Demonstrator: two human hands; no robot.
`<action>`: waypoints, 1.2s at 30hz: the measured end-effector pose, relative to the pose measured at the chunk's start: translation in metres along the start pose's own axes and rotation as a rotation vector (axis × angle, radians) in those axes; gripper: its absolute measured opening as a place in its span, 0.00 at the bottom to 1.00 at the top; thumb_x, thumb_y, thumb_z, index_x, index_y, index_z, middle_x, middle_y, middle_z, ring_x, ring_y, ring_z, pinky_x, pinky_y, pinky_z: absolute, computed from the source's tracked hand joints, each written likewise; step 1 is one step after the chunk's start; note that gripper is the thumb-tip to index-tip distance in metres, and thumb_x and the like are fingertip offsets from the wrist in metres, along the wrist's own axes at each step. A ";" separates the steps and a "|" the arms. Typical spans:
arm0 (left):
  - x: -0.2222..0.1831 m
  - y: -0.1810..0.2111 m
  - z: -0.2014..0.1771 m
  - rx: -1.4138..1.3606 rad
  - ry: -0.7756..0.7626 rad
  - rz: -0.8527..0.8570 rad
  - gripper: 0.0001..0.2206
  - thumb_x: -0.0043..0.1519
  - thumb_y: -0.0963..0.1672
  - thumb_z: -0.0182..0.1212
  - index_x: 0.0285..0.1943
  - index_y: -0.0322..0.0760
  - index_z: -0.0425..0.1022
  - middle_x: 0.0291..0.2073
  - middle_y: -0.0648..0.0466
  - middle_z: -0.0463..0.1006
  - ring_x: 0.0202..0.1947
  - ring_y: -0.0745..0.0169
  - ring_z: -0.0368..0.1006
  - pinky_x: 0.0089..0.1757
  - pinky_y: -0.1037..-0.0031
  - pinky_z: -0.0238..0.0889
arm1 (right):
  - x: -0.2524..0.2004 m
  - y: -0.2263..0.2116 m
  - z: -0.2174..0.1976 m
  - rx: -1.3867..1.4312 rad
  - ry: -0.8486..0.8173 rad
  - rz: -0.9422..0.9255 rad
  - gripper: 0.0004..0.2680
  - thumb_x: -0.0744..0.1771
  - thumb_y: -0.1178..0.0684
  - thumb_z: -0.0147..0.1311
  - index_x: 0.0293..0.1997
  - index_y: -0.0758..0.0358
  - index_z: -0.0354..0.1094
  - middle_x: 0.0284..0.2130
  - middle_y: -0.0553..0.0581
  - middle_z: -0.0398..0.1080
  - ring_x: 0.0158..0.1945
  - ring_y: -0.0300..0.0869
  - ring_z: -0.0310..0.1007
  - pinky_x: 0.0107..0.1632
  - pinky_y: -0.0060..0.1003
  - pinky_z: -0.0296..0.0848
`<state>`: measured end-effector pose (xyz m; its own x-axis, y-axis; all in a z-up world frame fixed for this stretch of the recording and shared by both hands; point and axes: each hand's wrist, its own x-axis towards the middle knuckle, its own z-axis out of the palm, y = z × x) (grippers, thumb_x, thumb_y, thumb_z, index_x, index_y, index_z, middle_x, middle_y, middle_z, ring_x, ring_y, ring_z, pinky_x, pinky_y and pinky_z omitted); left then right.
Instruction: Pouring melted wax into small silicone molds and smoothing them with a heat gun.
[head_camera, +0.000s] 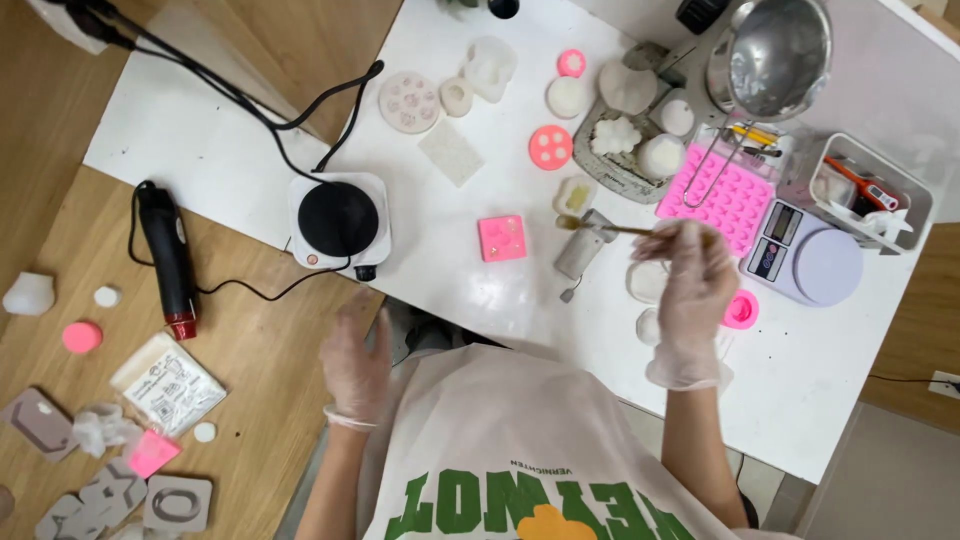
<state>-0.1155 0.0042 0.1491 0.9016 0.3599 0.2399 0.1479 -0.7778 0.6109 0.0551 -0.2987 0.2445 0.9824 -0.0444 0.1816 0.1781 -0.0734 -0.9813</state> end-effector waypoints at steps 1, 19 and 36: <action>-0.005 -0.008 -0.008 -0.039 0.143 -0.073 0.20 0.62 0.37 0.63 0.63 0.30 0.67 0.51 0.45 0.77 0.46 0.52 0.76 0.46 0.67 0.71 | -0.013 0.010 0.011 -0.029 0.035 0.132 0.07 0.74 0.52 0.45 0.47 0.65 0.65 0.34 0.56 0.72 0.35 0.40 0.74 0.45 0.33 0.79; 0.084 -0.218 -0.118 0.231 -0.119 -0.854 0.33 0.57 0.56 0.73 0.56 0.22 0.69 0.43 0.38 0.74 0.35 0.46 0.75 0.37 0.61 0.72 | -0.018 -0.036 -0.022 0.048 0.346 0.024 0.06 0.78 0.56 0.47 0.46 0.55 0.69 0.36 0.46 0.72 0.36 0.32 0.74 0.44 0.25 0.81; 0.087 -0.130 -0.172 -1.102 0.215 -0.965 0.11 0.73 0.45 0.43 0.53 0.32 0.65 0.39 0.49 0.75 0.41 0.62 0.74 0.52 0.69 0.71 | -0.002 0.000 -0.096 0.033 0.355 0.069 0.05 0.79 0.46 0.41 0.54 0.46 0.64 0.39 0.38 0.68 0.42 0.21 0.69 0.50 0.12 0.72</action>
<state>-0.1260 0.2255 0.2201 0.5458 0.6422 -0.5382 0.1765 0.5398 0.8231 0.0479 -0.3946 0.2502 0.9121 -0.3918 0.1204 0.1195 -0.0266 -0.9925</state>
